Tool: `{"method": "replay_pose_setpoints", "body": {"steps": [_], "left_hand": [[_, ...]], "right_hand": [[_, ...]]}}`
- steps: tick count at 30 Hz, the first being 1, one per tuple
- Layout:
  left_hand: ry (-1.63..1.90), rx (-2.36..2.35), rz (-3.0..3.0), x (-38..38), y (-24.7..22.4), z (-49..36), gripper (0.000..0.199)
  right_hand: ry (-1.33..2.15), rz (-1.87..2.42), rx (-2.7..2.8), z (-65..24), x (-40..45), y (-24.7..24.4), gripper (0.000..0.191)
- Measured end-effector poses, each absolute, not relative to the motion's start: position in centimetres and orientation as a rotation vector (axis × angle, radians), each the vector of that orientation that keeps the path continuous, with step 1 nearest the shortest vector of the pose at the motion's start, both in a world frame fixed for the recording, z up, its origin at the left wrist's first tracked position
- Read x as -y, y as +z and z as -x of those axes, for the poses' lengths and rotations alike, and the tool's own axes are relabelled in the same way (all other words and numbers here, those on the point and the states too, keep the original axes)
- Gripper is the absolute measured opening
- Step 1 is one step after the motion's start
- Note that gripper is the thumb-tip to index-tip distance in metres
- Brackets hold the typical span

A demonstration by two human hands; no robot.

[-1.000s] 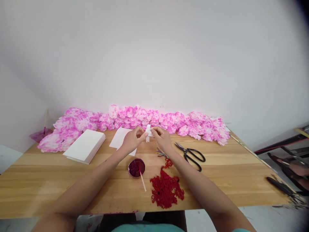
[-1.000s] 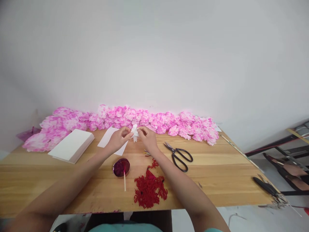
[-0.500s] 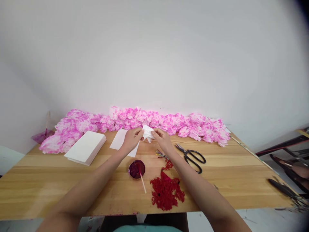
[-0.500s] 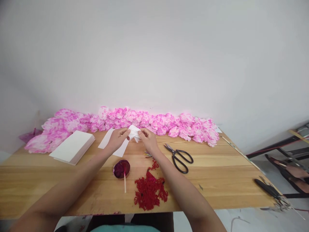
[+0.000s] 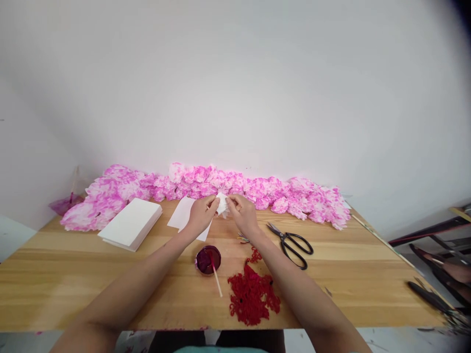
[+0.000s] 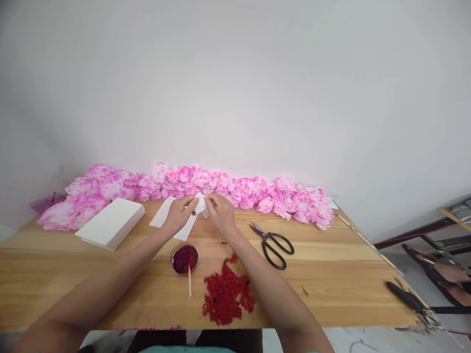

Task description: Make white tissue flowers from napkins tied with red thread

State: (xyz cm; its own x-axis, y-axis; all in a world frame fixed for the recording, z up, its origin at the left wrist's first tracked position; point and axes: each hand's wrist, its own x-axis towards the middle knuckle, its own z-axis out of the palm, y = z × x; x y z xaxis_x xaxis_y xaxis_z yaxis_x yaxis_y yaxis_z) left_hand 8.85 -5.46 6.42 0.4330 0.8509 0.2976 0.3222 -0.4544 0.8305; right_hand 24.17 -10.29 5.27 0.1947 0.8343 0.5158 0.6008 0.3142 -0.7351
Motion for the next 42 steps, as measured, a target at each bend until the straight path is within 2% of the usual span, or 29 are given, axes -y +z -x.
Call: {"method": "replay_pose_setpoints", "body": {"steps": [4, 6, 14, 19, 22, 26, 29, 33, 37, 42], "left_hand": [[1.094, -0.924, -1.785, 5.4, 6.2, -9.0, 0.038], [1.115, -0.921, -1.791, 5.4, 5.9, -9.1, 0.038], [1.055, -0.979, -2.102, 5.6, 5.0, -9.2, 0.038], [1.004, -1.041, -1.963, 5.3, 5.3, -9.0, 0.045], [1.042, -0.950, -1.785, 5.3, 5.7, -9.2, 0.046], [1.116, -0.844, -1.568, 5.4, 5.9, -9.4, 0.041], [1.118, -0.888, -1.674, 5.4, 5.7, -9.3, 0.040], [1.078, -0.966, -1.924, 5.6, 5.4, -9.2, 0.043], [0.972, -0.992, -1.981, 5.7, 5.1, -9.4, 0.051], [0.924, -0.893, -1.766, 5.5, 5.2, -9.5, 0.057]], "right_hand": [[0.672, 1.273, 1.147, -24.4, 9.5, 4.5, 0.025], [0.721, 1.235, 1.145, -24.5, 9.5, 4.6, 0.027], [0.039, 1.331, 1.716, -25.2, 9.8, 6.4, 0.024], [-0.073, 1.275, 1.878, -24.6, 9.4, 6.8, 0.024], [0.097, 1.299, 1.681, -24.3, 9.1, 6.6, 0.022], [0.570, 1.255, 1.290, -24.6, 8.4, 6.2, 0.024], [0.670, 1.229, 1.289, -25.1, 8.2, 6.4, 0.026], [0.321, 1.347, 1.570, -25.6, 8.8, 7.3, 0.023], [-0.042, 1.379, 1.792, -25.2, 9.3, 7.2, 0.032], [-0.022, 1.359, 1.790, -24.7, 9.3, 6.6, 0.029]]}}
